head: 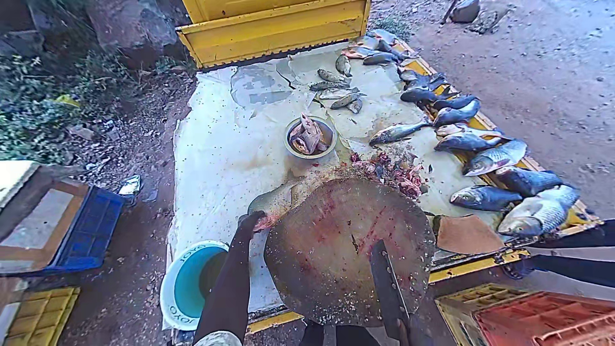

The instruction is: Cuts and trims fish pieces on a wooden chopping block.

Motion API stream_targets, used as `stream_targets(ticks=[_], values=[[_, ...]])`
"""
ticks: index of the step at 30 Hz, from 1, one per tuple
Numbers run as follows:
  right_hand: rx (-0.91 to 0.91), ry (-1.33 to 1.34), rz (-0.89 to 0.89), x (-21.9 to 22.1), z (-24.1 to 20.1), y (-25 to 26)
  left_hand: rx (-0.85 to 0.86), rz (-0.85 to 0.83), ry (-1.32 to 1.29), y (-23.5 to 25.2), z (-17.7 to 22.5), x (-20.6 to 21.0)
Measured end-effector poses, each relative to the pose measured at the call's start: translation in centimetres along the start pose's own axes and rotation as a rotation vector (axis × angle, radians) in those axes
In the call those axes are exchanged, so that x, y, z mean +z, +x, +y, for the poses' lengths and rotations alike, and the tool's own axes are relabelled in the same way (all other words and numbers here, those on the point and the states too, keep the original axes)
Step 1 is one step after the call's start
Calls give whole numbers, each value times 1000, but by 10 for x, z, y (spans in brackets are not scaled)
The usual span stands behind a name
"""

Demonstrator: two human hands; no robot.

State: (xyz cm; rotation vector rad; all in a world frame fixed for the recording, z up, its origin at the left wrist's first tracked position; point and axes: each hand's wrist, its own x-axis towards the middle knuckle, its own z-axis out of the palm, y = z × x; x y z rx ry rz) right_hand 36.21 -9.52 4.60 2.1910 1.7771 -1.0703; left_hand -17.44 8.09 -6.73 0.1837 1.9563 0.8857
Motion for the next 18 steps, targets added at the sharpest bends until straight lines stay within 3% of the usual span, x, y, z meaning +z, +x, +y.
stream_targets(ticks=[2,4,7,9,12,15,18], values=[[-2,13,38,5,3,-5,85,-14,-18,-29,25,-20],[17,17,64,15,5,-6,255,-13,128,-76,49,-41],[19,22,79,18,-2,-3,548,10,677,-146,71,-49],[29,21,52,15,-1,-10,727,21,1080,-173,38,-36],[25,49,60,14,-2,-7,974,59,1430,-170,-47,-11],[13,99,68,12,5,-5,834,20,1378,-165,-111,14],[-6,203,58,15,15,-4,809,301,1190,-148,-100,59]])
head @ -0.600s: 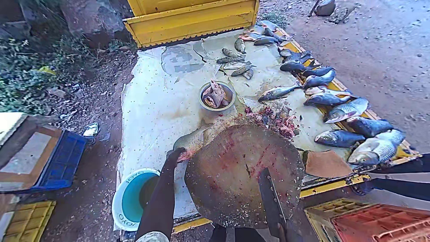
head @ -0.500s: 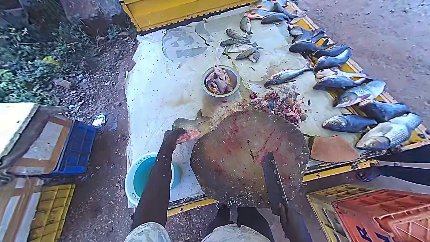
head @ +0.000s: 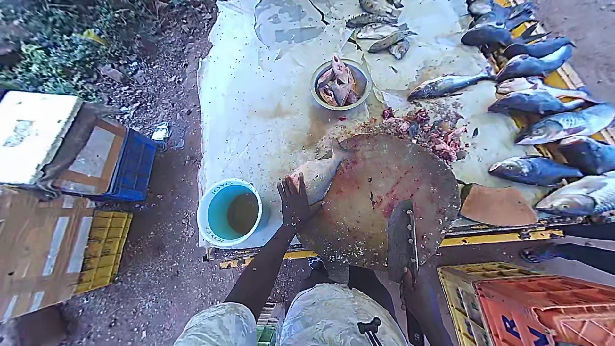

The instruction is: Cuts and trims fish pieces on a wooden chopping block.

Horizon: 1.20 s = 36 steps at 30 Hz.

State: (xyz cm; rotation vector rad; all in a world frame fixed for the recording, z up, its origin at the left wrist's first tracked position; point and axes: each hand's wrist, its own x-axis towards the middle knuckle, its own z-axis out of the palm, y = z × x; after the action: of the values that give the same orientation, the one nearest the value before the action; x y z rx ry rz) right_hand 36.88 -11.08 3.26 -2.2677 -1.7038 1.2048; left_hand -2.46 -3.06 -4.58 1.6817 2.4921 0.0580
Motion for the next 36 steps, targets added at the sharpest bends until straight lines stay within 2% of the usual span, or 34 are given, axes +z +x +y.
stream_targets(ticks=[2,6,8,9,10,11,12,13,14,15,17,19,20,23,25,26,29,31,33,36], values=[[11,84,-18,1,6,7,-90,36,-89,46,36,0],[18,183,-80,-10,-2,10,37,33,-171,112,130,28],[-102,95,-54,-28,-30,21,48,85,-303,140,185,46],[-206,2,-24,-40,-40,20,25,52,-427,142,207,45],[-307,-93,2,-51,-49,18,-25,-48,-562,142,216,25],[-372,-175,17,-57,-53,17,-83,-192,-657,144,209,-13],[-408,-251,25,-61,-52,21,-132,-371,-637,150,192,-61],[-391,-327,-6,-64,-51,30,-132,-142,-683,149,170,-67],[-306,-408,-89,-66,-50,39,-147,43,-592,145,141,-64],[-203,-472,-178,-65,-51,48,-196,85,-494,133,106,-64],[-195,-459,-210,-68,-59,61,-412,-75,-488,87,43,-62],[-362,-356,-203,-58,-98,78,-556,-238,-582,43,-2,-50],[-462,-308,-242,-44,-131,89,-567,-262,-636,34,-14,-47],[-720,-386,-546,3,-233,127,-578,-228,-719,23,-11,-48],[-812,-515,-619,13,-266,158,-574,-264,-697,26,-9,-53],[-785,-521,-563,7,-266,178,-563,-275,-674,28,-9,-55],[-546,-518,-304,-35,-248,233,-554,-339,-592,36,-8,-59],[-493,-576,-250,-45,-238,217,-555,-377,-527,42,-19,-59],[-433,-658,-235,-57,-203,173,-506,-386,-466,54,-19,-49],[-348,-759,-290,-52,-154,146,-308,-367,-450,76,-30,-59]])
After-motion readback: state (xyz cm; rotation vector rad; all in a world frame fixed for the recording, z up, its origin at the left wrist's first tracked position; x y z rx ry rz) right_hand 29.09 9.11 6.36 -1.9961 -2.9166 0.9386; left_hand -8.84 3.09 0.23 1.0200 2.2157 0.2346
